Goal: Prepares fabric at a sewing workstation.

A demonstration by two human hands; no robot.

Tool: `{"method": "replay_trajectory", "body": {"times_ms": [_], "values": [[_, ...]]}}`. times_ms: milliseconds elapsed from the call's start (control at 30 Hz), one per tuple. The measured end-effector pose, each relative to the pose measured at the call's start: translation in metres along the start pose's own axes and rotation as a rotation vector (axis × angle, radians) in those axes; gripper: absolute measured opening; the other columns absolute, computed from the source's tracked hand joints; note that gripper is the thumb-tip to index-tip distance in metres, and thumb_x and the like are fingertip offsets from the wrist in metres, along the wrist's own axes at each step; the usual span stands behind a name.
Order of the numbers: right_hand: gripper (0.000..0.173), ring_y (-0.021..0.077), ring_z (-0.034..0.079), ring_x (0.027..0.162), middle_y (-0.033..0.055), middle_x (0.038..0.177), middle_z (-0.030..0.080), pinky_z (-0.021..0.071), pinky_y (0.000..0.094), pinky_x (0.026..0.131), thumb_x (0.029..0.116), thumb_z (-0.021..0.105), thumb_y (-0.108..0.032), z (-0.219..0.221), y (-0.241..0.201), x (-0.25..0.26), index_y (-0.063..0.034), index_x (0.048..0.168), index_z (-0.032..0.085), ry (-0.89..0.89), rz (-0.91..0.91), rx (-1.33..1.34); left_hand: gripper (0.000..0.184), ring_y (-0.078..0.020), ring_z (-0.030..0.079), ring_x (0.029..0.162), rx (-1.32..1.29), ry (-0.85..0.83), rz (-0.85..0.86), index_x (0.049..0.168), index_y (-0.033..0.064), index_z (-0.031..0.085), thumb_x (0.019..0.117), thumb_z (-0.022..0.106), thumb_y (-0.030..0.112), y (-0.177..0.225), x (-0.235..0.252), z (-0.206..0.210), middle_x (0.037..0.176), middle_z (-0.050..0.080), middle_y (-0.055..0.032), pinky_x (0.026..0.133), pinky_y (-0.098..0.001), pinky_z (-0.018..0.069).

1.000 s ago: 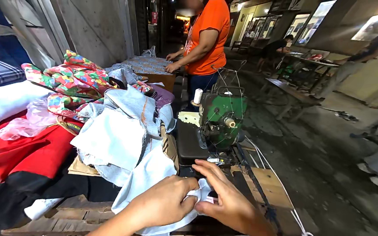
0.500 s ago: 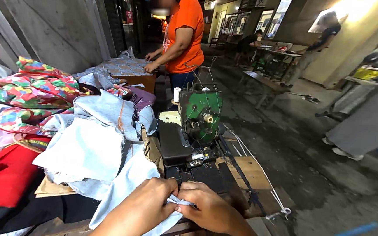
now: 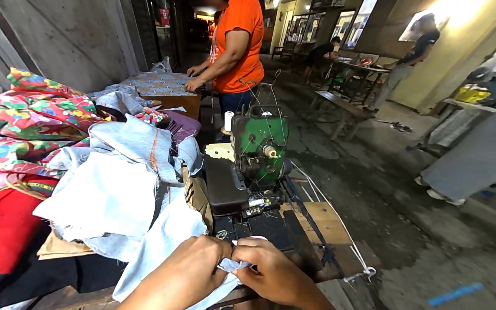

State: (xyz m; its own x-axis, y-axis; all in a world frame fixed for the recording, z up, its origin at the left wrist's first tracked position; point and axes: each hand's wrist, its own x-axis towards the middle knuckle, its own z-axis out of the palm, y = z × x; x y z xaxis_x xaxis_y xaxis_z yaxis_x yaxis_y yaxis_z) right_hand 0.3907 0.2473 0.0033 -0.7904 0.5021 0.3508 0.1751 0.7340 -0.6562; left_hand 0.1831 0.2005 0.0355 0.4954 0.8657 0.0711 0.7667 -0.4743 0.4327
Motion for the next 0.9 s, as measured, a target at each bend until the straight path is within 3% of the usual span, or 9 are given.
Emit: {"method": "replay_trajectory", "body": {"times_ms": [267,500,633,733,900], "values": [[0.017,0.0243,0.069,0.082,0.0150,0.082,0.069,0.0539,0.0396,0.078,0.0942,0.062,-0.008,-0.001,0.005,-0.007,0.0034,0.088,0.072,0.034,-0.015,-0.041,0.017,-0.0237,0.064,0.059,0.011,0.108,0.067,0.074,0.0069,0.066,0.0857,0.072,0.017,-0.011,-0.009,0.000,0.066,0.063,-0.0073,0.052,-0.0440,0.0502],[0.017,0.0229,0.068,0.081,0.0146,0.082,0.070,0.0537,0.0366,0.077,0.0938,0.063,-0.008,-0.006,0.010,-0.012,0.0027,0.087,0.074,0.036,-0.054,-0.042,0.019,-0.0247,0.062,0.058,-0.005,0.059,0.031,0.074,0.0065,0.066,0.0869,0.073,0.020,-0.014,-0.015,-0.006,0.066,0.063,-0.0081,0.052,-0.0457,0.0488],[0.018,0.0208,0.065,0.078,0.0153,0.082,0.068,0.0521,0.0332,0.074,0.0950,0.062,-0.008,-0.017,0.008,-0.017,0.0047,0.090,0.074,0.058,0.018,-0.023,0.013,-0.0244,0.064,0.060,0.019,0.103,0.041,0.076,0.0080,0.067,0.0838,0.073,0.016,-0.020,-0.018,-0.010,0.067,0.064,-0.0067,0.052,-0.0467,0.0502],[0.018,0.0123,0.065,0.079,0.0137,0.087,0.069,0.0524,0.0228,0.073,0.0960,0.061,-0.007,-0.024,0.004,-0.018,0.0045,0.095,0.075,0.127,0.076,0.001,0.010,-0.0220,0.064,0.059,0.026,0.175,0.038,0.075,0.0101,0.068,0.0812,0.072,0.016,-0.022,-0.019,-0.010,0.067,0.064,-0.0040,0.052,-0.0454,0.0505],[0.019,0.0033,0.063,0.085,0.0096,0.089,0.069,0.0504,0.0151,0.079,0.0963,0.061,-0.009,-0.030,0.002,-0.012,0.0039,0.094,0.075,0.277,0.119,0.047,0.011,-0.0128,0.062,0.059,0.029,0.364,0.048,0.075,0.0138,0.071,0.0800,0.070,0.024,-0.028,-0.015,-0.001,0.069,0.064,0.0021,0.051,-0.0352,0.0520]]}}
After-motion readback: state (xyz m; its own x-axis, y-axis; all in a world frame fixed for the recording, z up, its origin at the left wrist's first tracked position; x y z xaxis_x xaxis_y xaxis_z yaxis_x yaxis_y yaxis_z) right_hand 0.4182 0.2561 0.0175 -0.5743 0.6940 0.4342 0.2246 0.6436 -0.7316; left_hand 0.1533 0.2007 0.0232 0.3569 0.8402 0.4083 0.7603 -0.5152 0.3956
